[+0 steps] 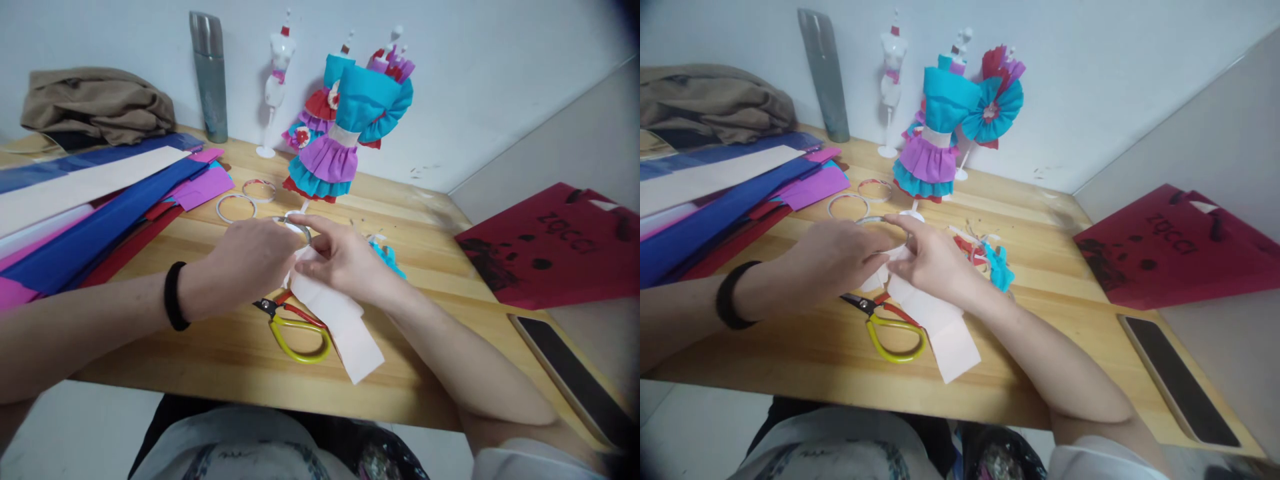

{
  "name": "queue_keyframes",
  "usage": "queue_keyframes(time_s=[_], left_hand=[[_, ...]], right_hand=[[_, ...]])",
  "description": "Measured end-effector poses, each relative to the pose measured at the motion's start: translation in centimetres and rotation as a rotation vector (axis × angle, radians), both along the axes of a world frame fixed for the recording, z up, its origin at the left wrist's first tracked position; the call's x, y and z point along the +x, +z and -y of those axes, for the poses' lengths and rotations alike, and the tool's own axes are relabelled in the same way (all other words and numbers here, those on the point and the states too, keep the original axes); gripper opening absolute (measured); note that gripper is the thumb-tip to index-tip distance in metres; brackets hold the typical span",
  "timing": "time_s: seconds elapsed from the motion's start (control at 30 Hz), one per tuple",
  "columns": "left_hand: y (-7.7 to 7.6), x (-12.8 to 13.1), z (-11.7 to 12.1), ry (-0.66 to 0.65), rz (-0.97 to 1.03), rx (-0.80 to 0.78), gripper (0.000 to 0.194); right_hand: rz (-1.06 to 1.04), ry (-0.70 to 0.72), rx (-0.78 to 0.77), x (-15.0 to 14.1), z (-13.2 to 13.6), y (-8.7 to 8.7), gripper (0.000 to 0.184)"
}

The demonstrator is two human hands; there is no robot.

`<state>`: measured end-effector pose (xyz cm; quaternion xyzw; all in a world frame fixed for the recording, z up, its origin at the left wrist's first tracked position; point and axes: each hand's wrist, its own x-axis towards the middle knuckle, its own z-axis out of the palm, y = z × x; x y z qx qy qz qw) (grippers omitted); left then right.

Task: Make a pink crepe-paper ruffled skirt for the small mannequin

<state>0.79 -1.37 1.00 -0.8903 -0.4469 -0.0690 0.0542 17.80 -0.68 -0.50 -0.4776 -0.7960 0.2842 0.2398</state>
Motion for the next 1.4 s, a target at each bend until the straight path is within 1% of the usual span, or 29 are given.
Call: queue_keyframes(time_s=[0.07, 0.1, 0.17, 0.27, 0.37, 0.47, 0.53, 0.6, 0.7, 0.77, 0.87, 0.93, 1.07, 1.17, 1.27, 1.4], left_hand=[[0.0, -0.2, 0.3, -0.013, -0.023, 0.022, 0.019], [0.0, -0.3, 0.4, -0.020, -0.020, 0.039, 0.021], [-0.2, -0.5, 0.6, -0.015, -0.006, 0.084, 0.022], [-0.3, -0.6, 0.5, 0.009, -0.001, 0.125, 0.020], [-0.2, -0.7, -0.3, 0.004, 0.036, 0.101, 0.020], [0.1, -1.0, -1.5, -0.018, 0.196, 0.009, 0.025], [0.3, -1.5, -2.3, -0.055, 0.303, -0.104, 0.029], [0.3, -1.9, -3.0, -0.111, 0.385, -0.241, 0.028], [0.2, -2.5, -3.5, -0.122, 0.480, -0.434, 0.021], [0.0, -2.6, -3.7, -0.108, 0.507, -0.502, 0.021], [-0.2, -2.7, -3.9, -0.130, 0.549, -0.526, 0.020], [-0.2, -2.6, -4.1, -0.121, 0.578, -0.557, 0.019], [0.1, -2.4, -4.1, -0.054, 0.585, -0.643, 0.021], [0.2, -2.3, -4.0, -0.007, 0.601, -0.689, 0.020], [0.3, -2.1, -3.9, 0.007, 0.603, -0.685, 0.020], [0.5, -1.9, -3.7, 0.045, 0.603, -0.682, 0.022]], right_hand=[[-0.140, 0.015, -0.165, 0.2, -0.4, 0.0, 0.064], [-0.192, 0.013, -0.224, 0.3, -0.6, -0.1, 0.064], [-0.254, 0.001, -0.267, 0.3, -0.8, 0.0, 0.065], [-0.253, -0.013, -0.182, 0.3, -0.7, 0.2, 0.063], [-0.183, -0.040, -0.045, 0.3, -0.5, 0.3, 0.061], [-0.124, -0.093, 0.045, 0.6, -0.4, 0.1, 0.045], [-0.105, -0.112, 0.077, 0.9, -0.6, -0.1, 0.030], [-0.100, -0.110, 0.092, 1.0, -0.7, -0.3, 0.019], [-0.100, -0.099, 0.057, 1.1, -0.8, -0.2, 0.012], [-0.105, -0.110, 0.038, 1.0, -0.8, -0.1, 0.012], [-0.100, -0.137, 0.040, 1.0, -0.7, 0.2, 0.014], [-0.087, -0.150, 0.034, 1.0, -0.7, 0.4, 0.016], [-0.069, -0.155, 0.022, 1.0, -0.7, 0.6, 0.017], [-0.086, -0.133, 0.020, 1.0, -0.6, 0.6, 0.016], [-0.120, -0.098, 0.035, 0.9, -0.5, 0.5, 0.012], [-0.176, -0.081, 0.048, 0.8, -0.5, 0.6, 0.013]])
